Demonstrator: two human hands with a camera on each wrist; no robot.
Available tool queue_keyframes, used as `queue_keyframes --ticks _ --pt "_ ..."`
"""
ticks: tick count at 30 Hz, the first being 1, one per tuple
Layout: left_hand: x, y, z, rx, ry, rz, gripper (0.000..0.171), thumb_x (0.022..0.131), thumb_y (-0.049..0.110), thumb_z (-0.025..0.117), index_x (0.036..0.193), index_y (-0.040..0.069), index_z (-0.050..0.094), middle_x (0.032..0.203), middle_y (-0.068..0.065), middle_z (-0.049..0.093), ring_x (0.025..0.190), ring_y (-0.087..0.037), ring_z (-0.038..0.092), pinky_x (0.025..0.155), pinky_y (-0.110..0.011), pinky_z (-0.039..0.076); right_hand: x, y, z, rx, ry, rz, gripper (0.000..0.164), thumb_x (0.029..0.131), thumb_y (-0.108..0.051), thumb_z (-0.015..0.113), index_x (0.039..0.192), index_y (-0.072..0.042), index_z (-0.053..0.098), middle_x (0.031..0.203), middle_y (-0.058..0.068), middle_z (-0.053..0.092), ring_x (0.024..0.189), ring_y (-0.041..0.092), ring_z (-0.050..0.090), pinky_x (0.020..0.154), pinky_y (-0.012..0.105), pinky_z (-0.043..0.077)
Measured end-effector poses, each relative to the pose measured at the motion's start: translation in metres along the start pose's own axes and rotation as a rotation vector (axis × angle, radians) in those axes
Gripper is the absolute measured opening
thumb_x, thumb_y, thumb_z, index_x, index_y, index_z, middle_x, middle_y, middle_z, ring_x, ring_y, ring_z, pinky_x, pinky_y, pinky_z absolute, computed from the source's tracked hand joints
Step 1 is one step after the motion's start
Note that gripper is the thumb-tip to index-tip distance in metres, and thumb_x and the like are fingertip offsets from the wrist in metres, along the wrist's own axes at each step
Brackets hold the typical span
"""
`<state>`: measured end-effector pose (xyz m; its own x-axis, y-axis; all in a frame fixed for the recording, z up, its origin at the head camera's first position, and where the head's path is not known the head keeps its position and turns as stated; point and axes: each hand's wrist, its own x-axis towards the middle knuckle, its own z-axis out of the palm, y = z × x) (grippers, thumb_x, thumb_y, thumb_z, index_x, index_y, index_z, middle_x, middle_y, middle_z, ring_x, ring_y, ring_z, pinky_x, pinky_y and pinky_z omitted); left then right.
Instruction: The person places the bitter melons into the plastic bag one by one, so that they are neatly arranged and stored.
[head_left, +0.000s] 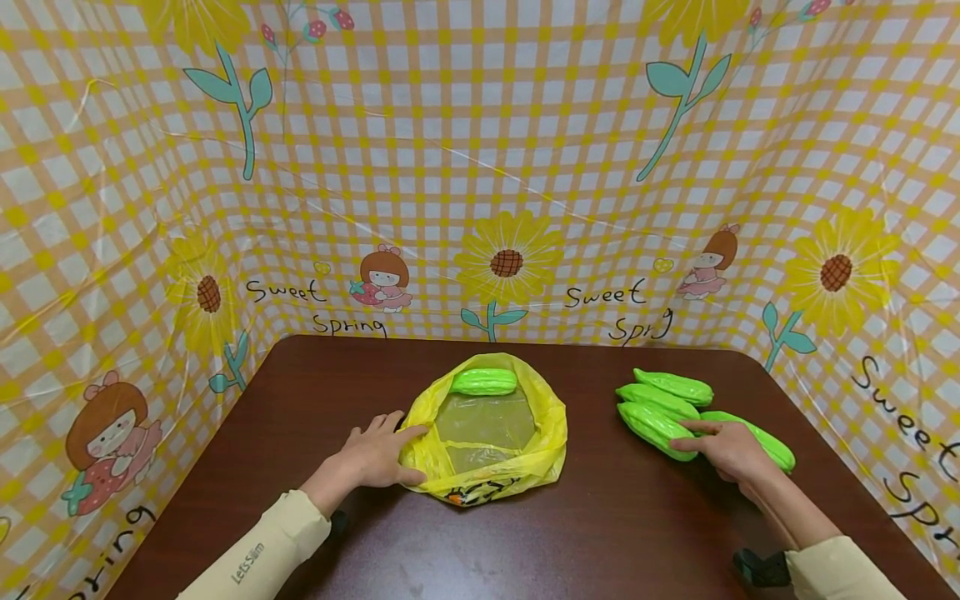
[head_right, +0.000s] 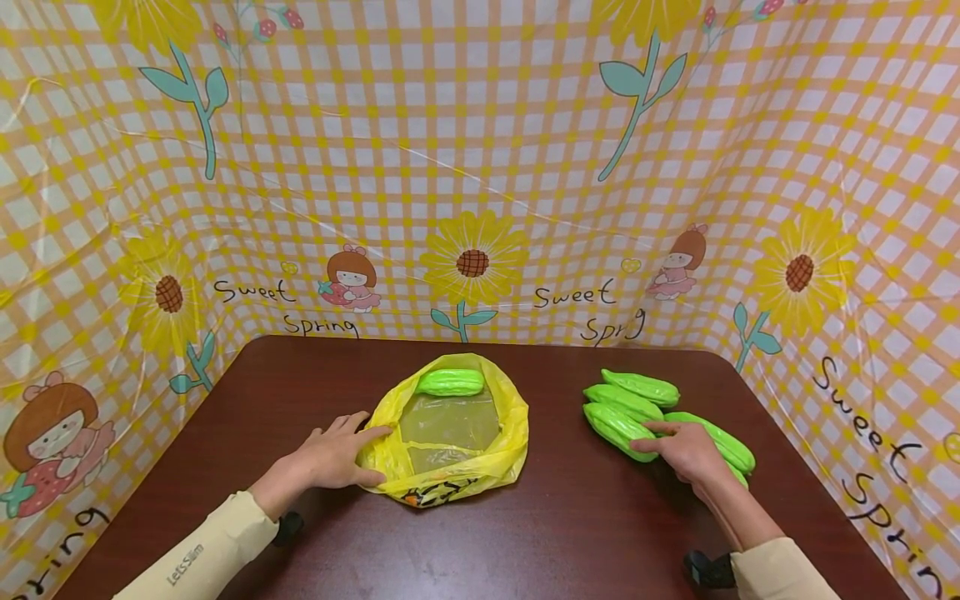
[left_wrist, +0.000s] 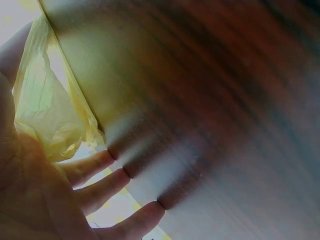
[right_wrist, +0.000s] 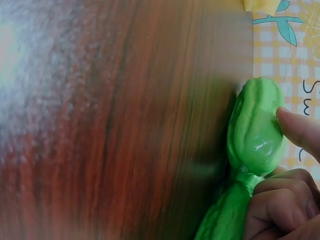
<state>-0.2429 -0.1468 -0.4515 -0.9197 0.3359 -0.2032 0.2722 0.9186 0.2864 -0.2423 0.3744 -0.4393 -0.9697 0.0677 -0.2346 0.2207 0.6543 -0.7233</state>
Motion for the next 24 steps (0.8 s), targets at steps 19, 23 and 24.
queue_keyframes --ticks 19,23,24 --pt "-0.005 0.0032 -0.0045 0.003 0.005 0.001 0.078 0.084 0.054 0.076 0.151 0.027 0.047 0.16 -0.018 0.031 0.147 -0.041 0.029 0.109 -0.071 0.027 -0.0014 -0.0007 0.0 0.036 -0.017 0.007 0.083 0.084 -0.042 0.08 0.146 0.004 0.049 0.045 -0.014 0.022 0.041 0.007 0.022 0.043 0.028 0.032" --pt "-0.0049 0.0036 -0.0046 0.002 0.005 0.004 0.078 0.084 0.055 0.076 0.151 0.027 0.047 0.16 -0.018 0.031 0.147 -0.042 0.029 0.109 -0.071 0.027 -0.0028 -0.003 -0.0013 0.034 -0.018 0.005 0.082 0.084 -0.041 0.08 0.146 0.003 0.049 0.045 -0.015 0.023 0.04 0.006 0.022 0.043 0.028 0.033" --pt "-0.0047 0.0035 -0.0045 0.001 0.005 0.004 0.078 0.084 0.055 0.076 0.151 0.027 0.047 0.16 -0.018 0.031 0.147 -0.042 0.029 0.109 -0.072 0.026 -0.0037 -0.0036 -0.0017 0.034 -0.021 -0.002 0.082 0.085 -0.041 0.08 0.146 0.004 0.049 0.044 -0.015 0.024 0.04 0.006 0.023 0.043 0.028 0.033"
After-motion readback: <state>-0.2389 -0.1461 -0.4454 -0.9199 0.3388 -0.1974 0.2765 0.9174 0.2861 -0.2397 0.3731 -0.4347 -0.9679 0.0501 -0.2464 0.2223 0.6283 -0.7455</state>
